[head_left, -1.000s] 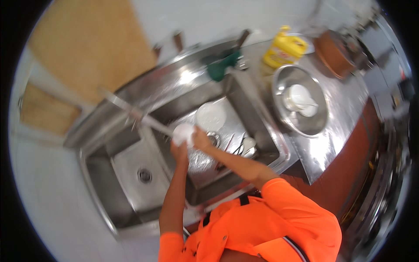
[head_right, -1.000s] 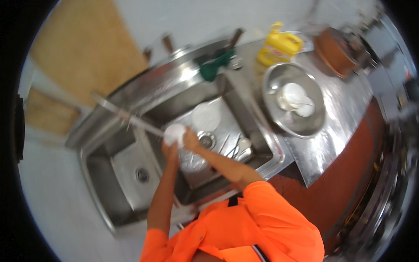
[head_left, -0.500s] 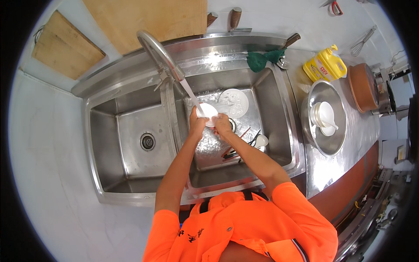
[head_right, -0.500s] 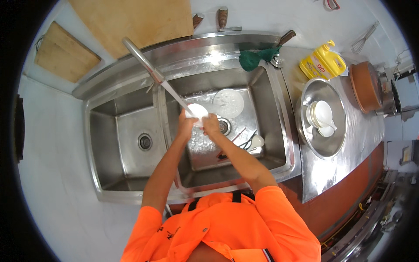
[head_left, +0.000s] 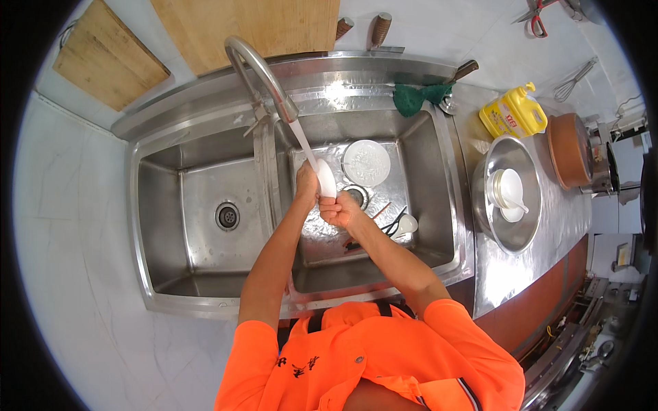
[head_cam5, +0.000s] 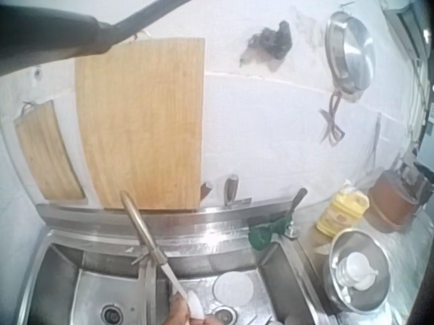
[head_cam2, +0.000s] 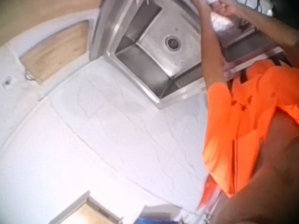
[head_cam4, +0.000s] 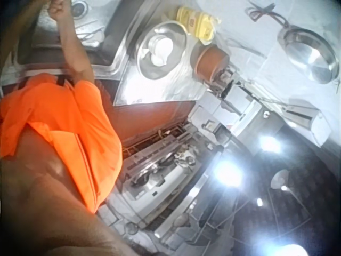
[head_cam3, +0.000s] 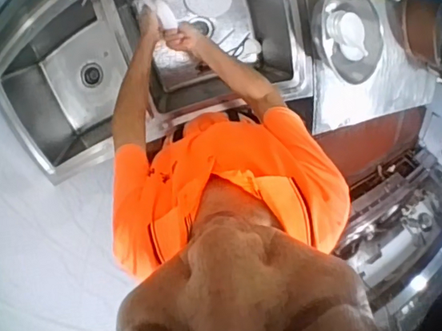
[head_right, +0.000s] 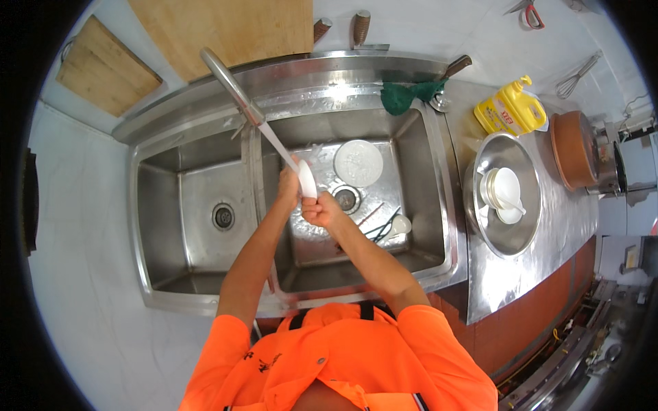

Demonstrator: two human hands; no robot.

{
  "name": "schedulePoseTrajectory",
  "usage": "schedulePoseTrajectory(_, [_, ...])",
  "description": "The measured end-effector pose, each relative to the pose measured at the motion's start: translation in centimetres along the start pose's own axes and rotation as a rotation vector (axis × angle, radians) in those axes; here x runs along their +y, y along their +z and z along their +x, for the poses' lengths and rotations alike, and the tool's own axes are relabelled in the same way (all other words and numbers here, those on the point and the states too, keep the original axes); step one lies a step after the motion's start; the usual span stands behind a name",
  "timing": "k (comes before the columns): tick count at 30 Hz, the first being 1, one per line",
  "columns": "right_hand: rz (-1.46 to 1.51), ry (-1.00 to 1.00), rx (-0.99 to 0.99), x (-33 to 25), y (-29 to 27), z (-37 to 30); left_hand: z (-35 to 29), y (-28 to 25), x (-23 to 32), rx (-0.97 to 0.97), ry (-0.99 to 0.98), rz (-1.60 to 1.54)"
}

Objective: The person washes various dishes in a double-basin stainless steel sink using running water and a green scrubbing cloth. They clean a large metal bowl, several white bowls, plates, and spoons, rinsing each item and placing them into a larger metal basin on the counter to the right.

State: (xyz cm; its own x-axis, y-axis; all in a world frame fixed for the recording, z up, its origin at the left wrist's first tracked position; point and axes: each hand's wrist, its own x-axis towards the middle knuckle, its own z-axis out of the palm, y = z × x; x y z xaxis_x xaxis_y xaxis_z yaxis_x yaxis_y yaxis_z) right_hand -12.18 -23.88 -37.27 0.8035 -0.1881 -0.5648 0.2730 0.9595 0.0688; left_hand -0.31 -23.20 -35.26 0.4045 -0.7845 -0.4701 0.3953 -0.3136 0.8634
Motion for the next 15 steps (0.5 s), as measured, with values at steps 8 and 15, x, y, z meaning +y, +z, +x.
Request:
schedulePoseTrajectory(8, [-1.085, -0.862, 0.700, 1.1, 0.0, 0.4, -1.7, -1.3, -4.9, 0.105, 0.254, 0.093])
schedulePoseTrajectory(15, [-1.678, -0.965, 0.704, 0.3, -1.8, -0.5, -1.5, -2.4, -6.2, 0.211, 0.198, 0.131])
